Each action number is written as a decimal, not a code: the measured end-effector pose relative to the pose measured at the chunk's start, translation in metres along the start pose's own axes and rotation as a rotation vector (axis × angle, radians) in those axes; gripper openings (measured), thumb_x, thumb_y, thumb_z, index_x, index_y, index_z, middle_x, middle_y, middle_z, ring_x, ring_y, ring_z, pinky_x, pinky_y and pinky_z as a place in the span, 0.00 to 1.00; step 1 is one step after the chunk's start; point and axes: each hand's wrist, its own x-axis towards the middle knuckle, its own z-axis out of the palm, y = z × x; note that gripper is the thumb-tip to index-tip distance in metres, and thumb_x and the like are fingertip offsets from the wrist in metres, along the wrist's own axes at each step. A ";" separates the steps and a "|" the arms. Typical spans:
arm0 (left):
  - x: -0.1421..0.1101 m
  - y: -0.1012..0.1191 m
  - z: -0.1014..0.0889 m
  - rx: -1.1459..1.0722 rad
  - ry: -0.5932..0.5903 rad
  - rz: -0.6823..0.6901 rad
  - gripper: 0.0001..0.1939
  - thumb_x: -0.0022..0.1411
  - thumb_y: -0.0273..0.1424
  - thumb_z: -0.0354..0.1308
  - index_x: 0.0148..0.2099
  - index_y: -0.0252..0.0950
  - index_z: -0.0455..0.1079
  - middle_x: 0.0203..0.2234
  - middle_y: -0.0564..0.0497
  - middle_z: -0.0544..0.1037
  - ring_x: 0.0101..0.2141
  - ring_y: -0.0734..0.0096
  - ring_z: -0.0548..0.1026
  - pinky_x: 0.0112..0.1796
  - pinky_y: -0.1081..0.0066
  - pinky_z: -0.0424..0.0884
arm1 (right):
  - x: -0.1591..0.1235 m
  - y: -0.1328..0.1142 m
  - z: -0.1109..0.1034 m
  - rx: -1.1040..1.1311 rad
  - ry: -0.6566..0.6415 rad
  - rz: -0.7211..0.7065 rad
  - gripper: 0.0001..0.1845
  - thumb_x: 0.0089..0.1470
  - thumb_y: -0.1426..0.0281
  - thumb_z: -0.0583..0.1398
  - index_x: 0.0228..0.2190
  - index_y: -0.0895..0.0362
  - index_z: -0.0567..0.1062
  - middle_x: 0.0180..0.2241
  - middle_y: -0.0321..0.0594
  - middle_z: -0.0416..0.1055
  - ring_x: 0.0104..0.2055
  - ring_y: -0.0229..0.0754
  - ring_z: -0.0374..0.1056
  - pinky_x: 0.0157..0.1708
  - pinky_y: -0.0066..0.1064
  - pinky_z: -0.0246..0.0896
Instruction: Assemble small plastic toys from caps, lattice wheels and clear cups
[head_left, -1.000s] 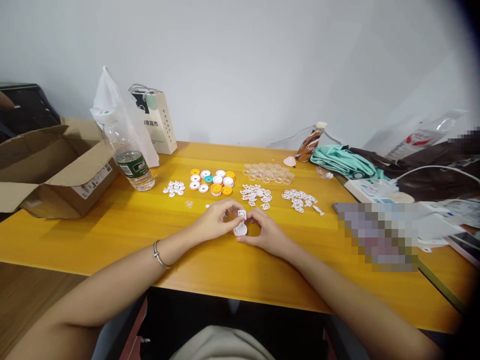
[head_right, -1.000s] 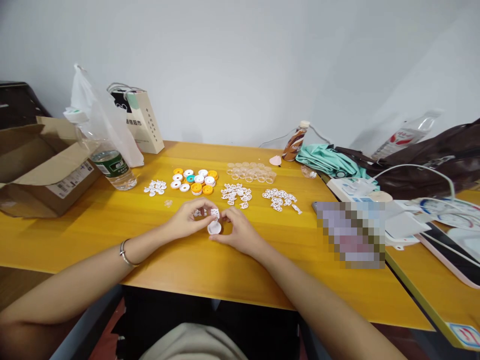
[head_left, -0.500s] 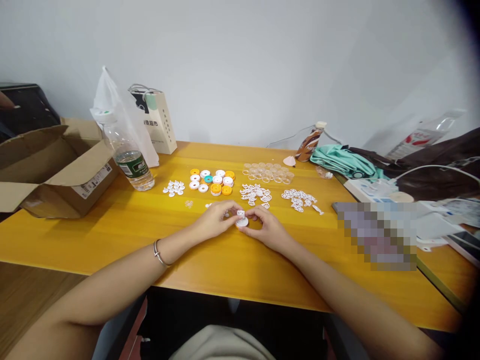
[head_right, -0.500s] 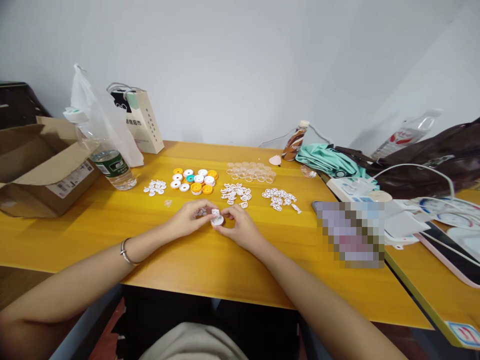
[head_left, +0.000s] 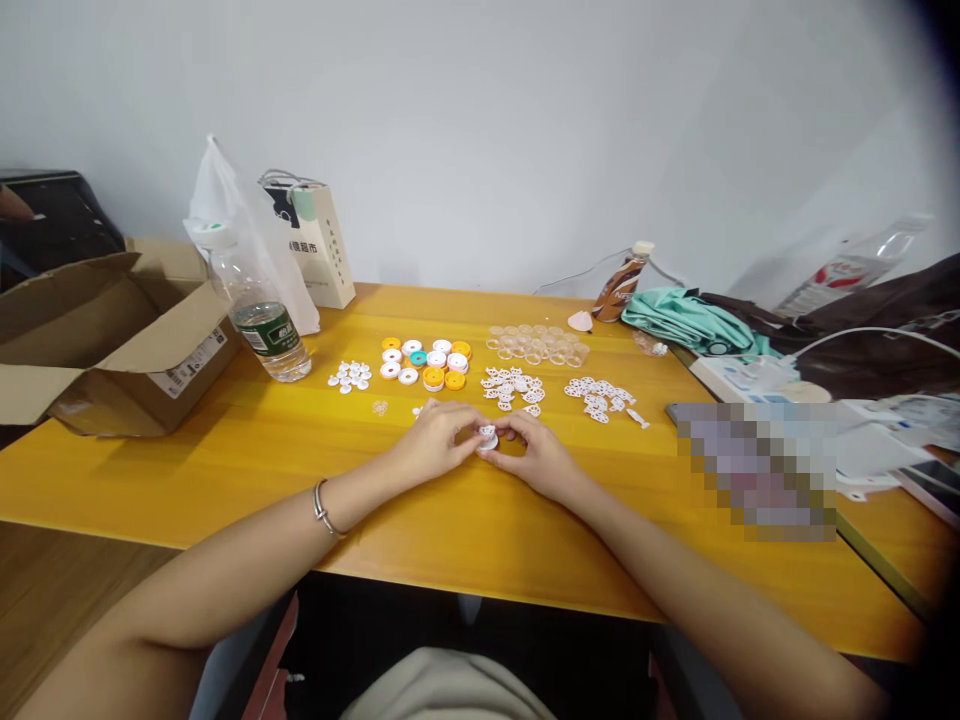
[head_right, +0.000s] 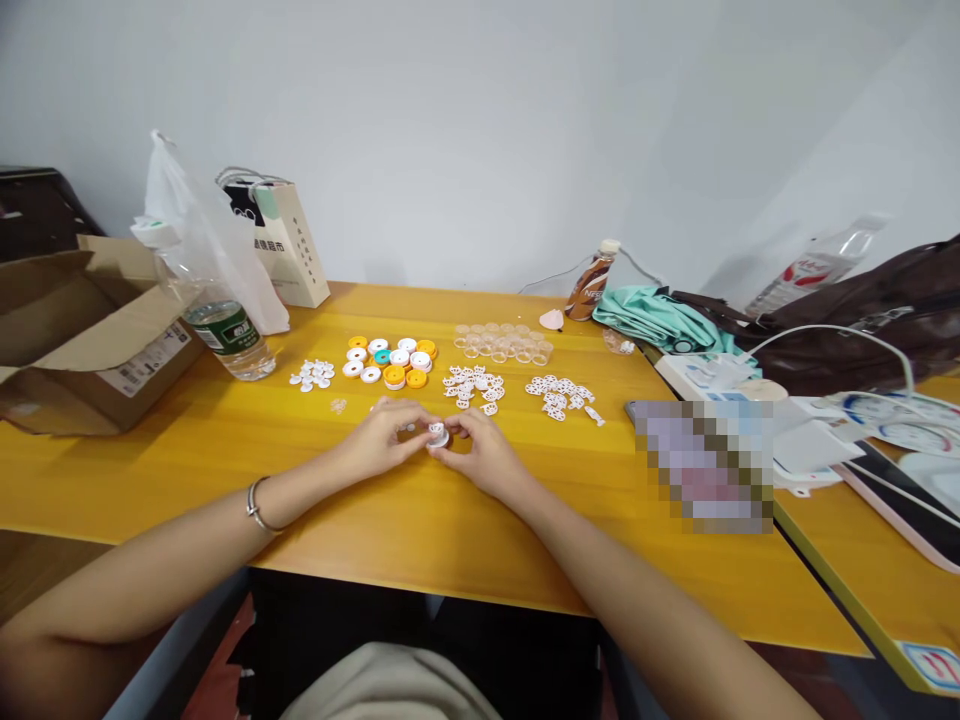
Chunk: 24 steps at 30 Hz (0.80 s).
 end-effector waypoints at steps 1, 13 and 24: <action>0.000 0.000 0.000 0.011 0.000 -0.006 0.06 0.58 0.32 0.55 0.37 0.37 0.71 0.30 0.53 0.77 0.32 0.72 0.72 0.40 0.68 0.61 | 0.000 0.001 0.000 0.000 0.005 -0.002 0.12 0.46 0.66 0.62 0.34 0.56 0.71 0.31 0.38 0.68 0.34 0.39 0.63 0.34 0.32 0.60; 0.001 -0.006 0.001 -0.068 -0.008 -0.026 0.07 0.57 0.31 0.55 0.37 0.37 0.71 0.31 0.51 0.77 0.33 0.71 0.72 0.37 0.70 0.64 | 0.000 -0.002 0.001 0.011 0.012 -0.009 0.11 0.45 0.66 0.62 0.34 0.56 0.72 0.31 0.38 0.68 0.34 0.40 0.64 0.35 0.33 0.60; 0.028 0.002 -0.016 -0.260 -0.067 -0.042 0.13 0.55 0.37 0.57 0.41 0.36 0.69 0.35 0.50 0.76 0.38 0.70 0.72 0.38 0.72 0.66 | 0.001 -0.010 -0.003 0.646 0.016 0.201 0.13 0.42 0.67 0.64 0.32 0.55 0.68 0.30 0.35 0.70 0.31 0.36 0.67 0.37 0.31 0.62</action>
